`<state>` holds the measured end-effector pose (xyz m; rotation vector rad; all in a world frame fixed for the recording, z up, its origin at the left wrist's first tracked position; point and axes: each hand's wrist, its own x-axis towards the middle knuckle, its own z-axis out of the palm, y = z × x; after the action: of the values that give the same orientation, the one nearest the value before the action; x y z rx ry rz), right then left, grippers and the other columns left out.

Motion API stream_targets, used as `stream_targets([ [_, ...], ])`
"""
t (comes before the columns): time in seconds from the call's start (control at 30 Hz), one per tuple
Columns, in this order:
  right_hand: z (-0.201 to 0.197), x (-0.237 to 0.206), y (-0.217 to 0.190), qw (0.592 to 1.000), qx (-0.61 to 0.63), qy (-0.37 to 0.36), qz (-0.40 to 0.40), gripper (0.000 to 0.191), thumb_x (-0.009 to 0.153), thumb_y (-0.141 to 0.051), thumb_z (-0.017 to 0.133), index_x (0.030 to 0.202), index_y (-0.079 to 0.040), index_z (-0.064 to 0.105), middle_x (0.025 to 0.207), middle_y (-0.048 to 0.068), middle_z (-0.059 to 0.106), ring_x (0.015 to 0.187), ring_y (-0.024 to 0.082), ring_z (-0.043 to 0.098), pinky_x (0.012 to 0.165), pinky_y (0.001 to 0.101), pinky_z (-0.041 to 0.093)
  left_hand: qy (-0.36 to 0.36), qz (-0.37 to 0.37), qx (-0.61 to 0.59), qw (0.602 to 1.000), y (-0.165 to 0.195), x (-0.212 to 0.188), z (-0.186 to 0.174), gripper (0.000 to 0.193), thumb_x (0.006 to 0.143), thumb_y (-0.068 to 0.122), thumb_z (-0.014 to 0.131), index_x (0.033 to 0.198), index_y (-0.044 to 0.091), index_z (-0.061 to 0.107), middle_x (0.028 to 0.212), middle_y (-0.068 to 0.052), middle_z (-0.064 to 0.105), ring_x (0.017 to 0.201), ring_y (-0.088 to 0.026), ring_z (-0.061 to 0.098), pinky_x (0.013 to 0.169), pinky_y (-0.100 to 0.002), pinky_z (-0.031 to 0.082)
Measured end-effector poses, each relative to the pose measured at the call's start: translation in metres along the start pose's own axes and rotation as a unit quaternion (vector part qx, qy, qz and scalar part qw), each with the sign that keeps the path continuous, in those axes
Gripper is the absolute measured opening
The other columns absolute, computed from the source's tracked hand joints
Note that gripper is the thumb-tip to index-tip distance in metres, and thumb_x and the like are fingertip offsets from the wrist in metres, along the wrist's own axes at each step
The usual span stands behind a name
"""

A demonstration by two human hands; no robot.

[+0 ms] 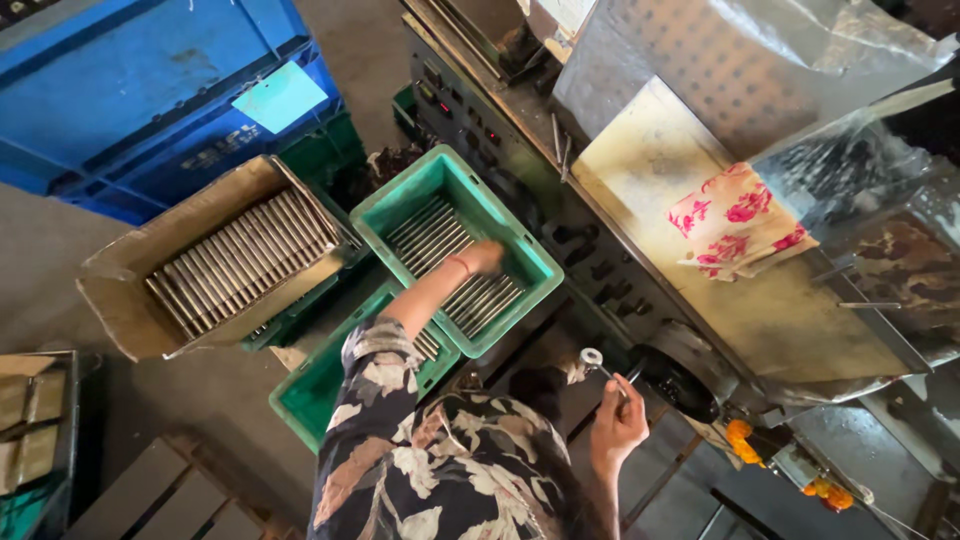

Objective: The person repeatedly picks up metal rods from a green crate, inserts them into a grinding machine, and operates a lever to process them. After each cycle, the person removes the rod and places it back into the crate. The process is repeated for multiple rods.

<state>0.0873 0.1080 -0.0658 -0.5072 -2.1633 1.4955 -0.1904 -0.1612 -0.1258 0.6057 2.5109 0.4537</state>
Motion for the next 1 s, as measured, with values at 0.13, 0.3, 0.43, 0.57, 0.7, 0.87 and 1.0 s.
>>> stream_targets([
  [0.13,-0.008,-0.01,0.003,0.999,-0.029,0.011,0.005,0.025,0.101,-0.019,0.07,0.118,0.0,0.072,0.062,-0.009,0.046,0.055,-0.002,0.036,0.049,0.0185,0.027,0.104,-0.181,0.161,0.965,-0.054,-0.007,-0.038,0.037,0.101,0.028,0.045,0.126,0.021,0.071,0.141,-0.005,0.06,0.136,-0.027,0.05,0.112,-0.049,0.036],
  [0.3,-0.014,-0.017,0.016,1.0,-0.027,0.011,-0.001,0.023,0.102,-0.017,0.07,0.116,0.001,0.071,0.072,-0.011,0.051,0.059,-0.003,0.034,0.051,0.0193,0.023,0.151,-0.189,0.144,0.96,-0.079,-0.01,-0.052,0.04,0.103,0.033,0.039,0.129,0.02,0.068,0.143,-0.002,0.059,0.141,-0.026,0.045,0.109,-0.047,0.037],
  [0.43,-0.016,-0.012,0.022,0.999,-0.045,0.028,-0.002,0.021,0.102,-0.015,0.07,0.116,0.001,0.073,0.066,-0.011,0.041,0.058,-0.001,0.027,0.051,0.0208,0.019,0.166,-0.209,0.05,0.962,-0.071,-0.02,-0.037,0.039,0.108,0.031,0.04,0.129,0.014,0.069,0.138,-0.009,0.064,0.132,-0.031,0.054,0.103,-0.048,0.046],
  [0.57,-0.011,-0.003,0.016,1.0,-0.005,0.007,-0.005,0.021,0.102,-0.015,0.069,0.116,0.0,0.071,0.063,-0.012,0.041,0.056,-0.002,0.03,0.05,0.0199,0.02,0.136,-0.169,0.097,0.971,-0.06,-0.046,-0.005,0.034,0.097,0.022,0.055,0.119,0.005,0.073,0.125,-0.017,0.067,0.119,-0.037,0.06,0.089,-0.047,0.053],
  [0.7,0.001,0.002,0.008,0.999,-0.018,-0.008,-0.028,0.021,0.102,-0.015,0.071,0.117,0.0,0.073,0.067,-0.011,0.042,0.059,-0.002,0.028,0.051,0.0198,0.021,0.094,-0.17,0.138,0.971,-0.06,-0.05,0.008,0.027,0.092,0.017,0.059,0.11,0.008,0.076,0.127,-0.012,0.064,0.12,-0.036,0.057,0.091,-0.051,0.049],
  [0.87,0.008,-0.001,0.005,0.999,0.004,-0.04,-0.033,0.021,0.101,-0.015,0.071,0.115,0.001,0.072,0.067,-0.009,0.046,0.058,-0.002,0.029,0.051,0.0199,0.021,0.062,-0.161,0.131,0.976,-0.049,-0.048,-0.005,0.04,0.073,0.012,0.075,0.113,0.01,0.074,0.131,-0.013,0.06,0.122,-0.038,0.053,0.09,-0.048,0.05],
  [1.0,0.009,-0.004,0.006,0.997,0.023,-0.057,-0.044,0.021,0.101,-0.014,0.07,0.116,0.001,0.072,0.069,-0.009,0.049,0.059,-0.002,0.033,0.052,0.0194,0.022,0.418,0.0,-0.11,0.902,-0.031,-0.11,0.011,0.03,0.09,0.01,0.066,0.12,0.005,0.069,0.11,-0.017,0.069,0.103,-0.041,0.063,0.09,-0.048,0.053],
])
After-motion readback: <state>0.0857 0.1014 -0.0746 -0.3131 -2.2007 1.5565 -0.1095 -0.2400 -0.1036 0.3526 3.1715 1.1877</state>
